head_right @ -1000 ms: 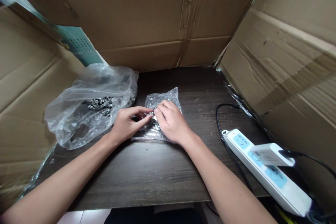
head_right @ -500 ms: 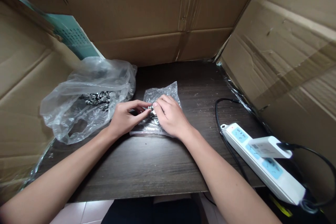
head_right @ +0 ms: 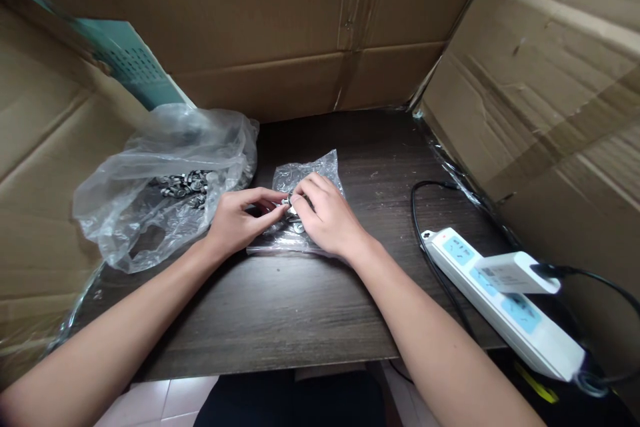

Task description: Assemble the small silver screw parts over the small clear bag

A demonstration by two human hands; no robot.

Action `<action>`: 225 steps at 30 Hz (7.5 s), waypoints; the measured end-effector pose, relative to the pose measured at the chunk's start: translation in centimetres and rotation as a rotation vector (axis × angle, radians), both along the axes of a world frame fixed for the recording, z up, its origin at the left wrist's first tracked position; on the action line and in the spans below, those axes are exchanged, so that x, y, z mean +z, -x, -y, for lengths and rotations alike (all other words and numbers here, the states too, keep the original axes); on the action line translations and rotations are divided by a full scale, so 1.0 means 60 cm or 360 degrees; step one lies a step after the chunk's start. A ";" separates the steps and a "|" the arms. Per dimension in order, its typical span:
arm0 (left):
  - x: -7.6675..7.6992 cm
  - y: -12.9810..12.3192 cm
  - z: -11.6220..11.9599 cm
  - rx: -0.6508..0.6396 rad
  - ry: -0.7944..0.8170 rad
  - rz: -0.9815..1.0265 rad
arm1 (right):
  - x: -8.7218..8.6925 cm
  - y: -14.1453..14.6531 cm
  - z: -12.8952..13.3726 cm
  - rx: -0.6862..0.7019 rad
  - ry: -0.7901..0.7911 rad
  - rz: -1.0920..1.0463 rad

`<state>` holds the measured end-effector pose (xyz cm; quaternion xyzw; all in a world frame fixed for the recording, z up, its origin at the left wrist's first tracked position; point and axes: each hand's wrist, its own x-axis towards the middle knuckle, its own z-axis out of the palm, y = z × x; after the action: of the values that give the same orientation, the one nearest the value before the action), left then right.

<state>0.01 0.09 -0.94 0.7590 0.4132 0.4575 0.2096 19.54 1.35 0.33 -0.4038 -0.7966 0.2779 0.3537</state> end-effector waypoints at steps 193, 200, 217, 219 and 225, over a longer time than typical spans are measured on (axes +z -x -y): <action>0.001 0.001 0.001 -0.0037 0.0016 -0.0035 | -0.011 0.009 0.001 0.0012 0.0039 0.0053; 0.003 0.002 0.002 -0.0031 0.0074 -0.0011 | -0.003 0.009 0.004 0.0016 0.0053 -0.0034; 0.004 0.003 0.003 -0.0035 0.0017 -0.0081 | -0.008 0.005 0.003 0.0011 0.0062 -0.0002; 0.004 0.003 0.003 -0.0040 0.0006 -0.0086 | -0.009 0.006 0.002 -0.0002 0.0067 0.0026; 0.002 0.005 0.000 -0.0003 -0.0016 -0.0064 | -0.004 0.005 0.004 -0.0040 0.0056 0.0007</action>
<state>-0.29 0.06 -0.81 0.7694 0.4144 0.4440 0.1980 19.22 1.11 0.08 -0.4204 -0.7873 0.2865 0.3484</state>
